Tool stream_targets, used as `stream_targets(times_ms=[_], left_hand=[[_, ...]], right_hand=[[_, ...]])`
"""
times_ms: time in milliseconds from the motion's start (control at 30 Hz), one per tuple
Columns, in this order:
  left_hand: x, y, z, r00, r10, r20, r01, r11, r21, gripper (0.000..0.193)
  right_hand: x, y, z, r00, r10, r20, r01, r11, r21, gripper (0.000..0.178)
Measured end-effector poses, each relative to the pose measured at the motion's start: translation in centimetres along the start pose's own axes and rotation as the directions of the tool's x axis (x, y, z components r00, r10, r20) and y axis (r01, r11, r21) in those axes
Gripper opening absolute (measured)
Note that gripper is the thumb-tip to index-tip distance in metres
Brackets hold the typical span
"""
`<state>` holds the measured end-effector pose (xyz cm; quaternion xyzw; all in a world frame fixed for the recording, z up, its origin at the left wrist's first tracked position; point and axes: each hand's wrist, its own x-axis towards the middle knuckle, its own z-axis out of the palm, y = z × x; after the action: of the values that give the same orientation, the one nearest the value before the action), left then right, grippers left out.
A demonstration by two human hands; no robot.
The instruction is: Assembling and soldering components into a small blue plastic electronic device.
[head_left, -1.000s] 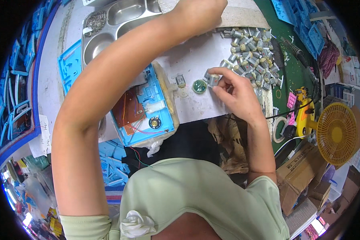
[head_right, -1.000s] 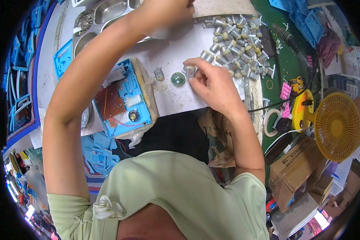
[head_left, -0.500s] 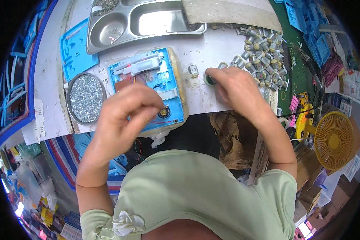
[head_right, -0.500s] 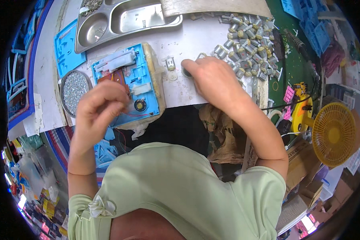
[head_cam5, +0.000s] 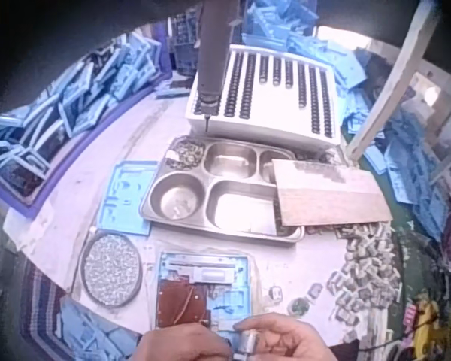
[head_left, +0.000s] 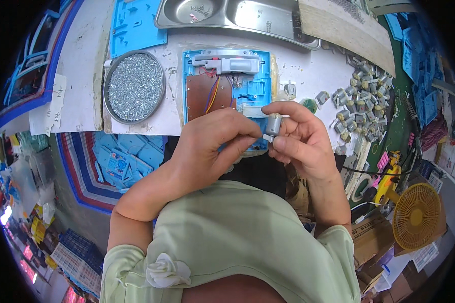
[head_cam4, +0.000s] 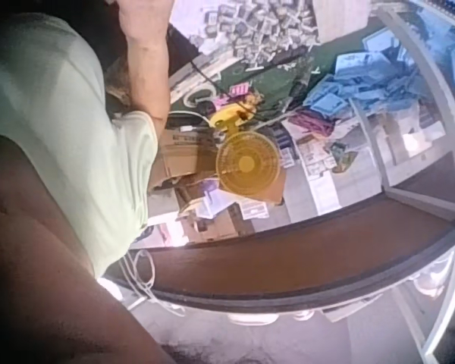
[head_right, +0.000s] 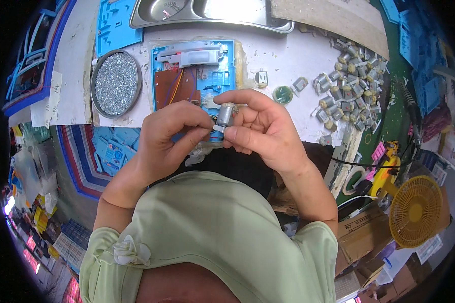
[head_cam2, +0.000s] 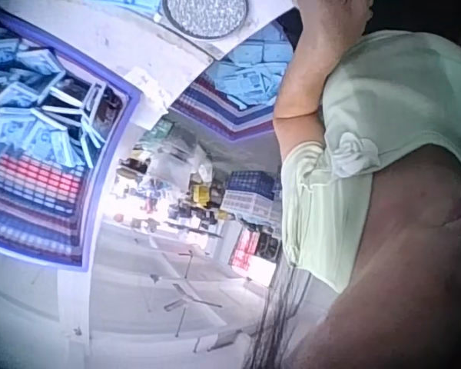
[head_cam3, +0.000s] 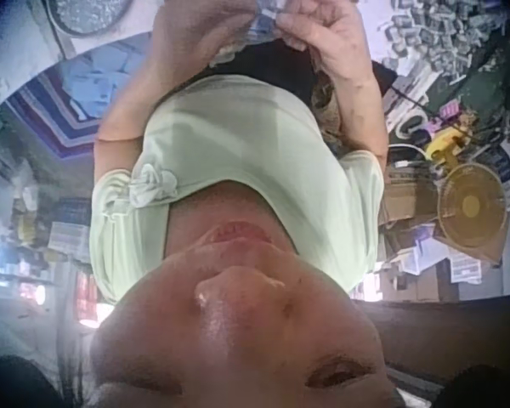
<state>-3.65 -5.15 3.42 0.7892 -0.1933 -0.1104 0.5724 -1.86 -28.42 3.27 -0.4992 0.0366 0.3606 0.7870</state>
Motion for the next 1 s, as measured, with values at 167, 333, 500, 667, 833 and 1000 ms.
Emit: stream_targets(times_ms=[167, 333, 500, 667, 833, 1000], left_hand=[[-0.4, 0.3, 0.9, 0.986, -0.100, -0.130, 0.075, 0.979, -0.189, 0.029], [-0.6, -0.2, 1.1, 0.988, -0.067, -0.139, 0.035, 0.975, -0.218, 0.037], [-0.7, -0.5, 1.6, 0.978, -0.037, -0.204, -0.014, 0.969, -0.246, 0.036], [-0.8, -1.4, 1.2, 0.936, 0.280, -0.214, -0.242, 0.952, 0.189, 0.029], [-0.9, -0.9, 0.8, 0.958, 0.192, -0.211, -0.189, 0.981, 0.033, 0.022], [-0.3, -0.8, 0.6, 0.934, 0.283, -0.218, -0.251, 0.954, 0.161, 0.026]], right_hand=[[0.4, 0.0, 0.0, 0.998, 0.030, 0.056, -0.034, 0.997, 0.066, 0.051], [0.7, -0.1, 0.3, 0.996, 0.060, 0.059, -0.062, 0.997, 0.043, 0.049], [0.1, -0.1, 1.0, 0.993, -0.120, -0.001, 0.115, 0.950, -0.290, 0.043], [0.4, -0.9, 1.2, 0.724, -0.591, 0.355, 0.548, 0.179, -0.817, 0.040], [0.5, -0.6, 1.5, 0.577, -0.672, 0.464, 0.624, -0.005, -0.782, 0.042], [0.9, 0.6, 1.1, 0.491, -0.725, 0.483, 0.650, -0.064, -0.757, 0.044]])
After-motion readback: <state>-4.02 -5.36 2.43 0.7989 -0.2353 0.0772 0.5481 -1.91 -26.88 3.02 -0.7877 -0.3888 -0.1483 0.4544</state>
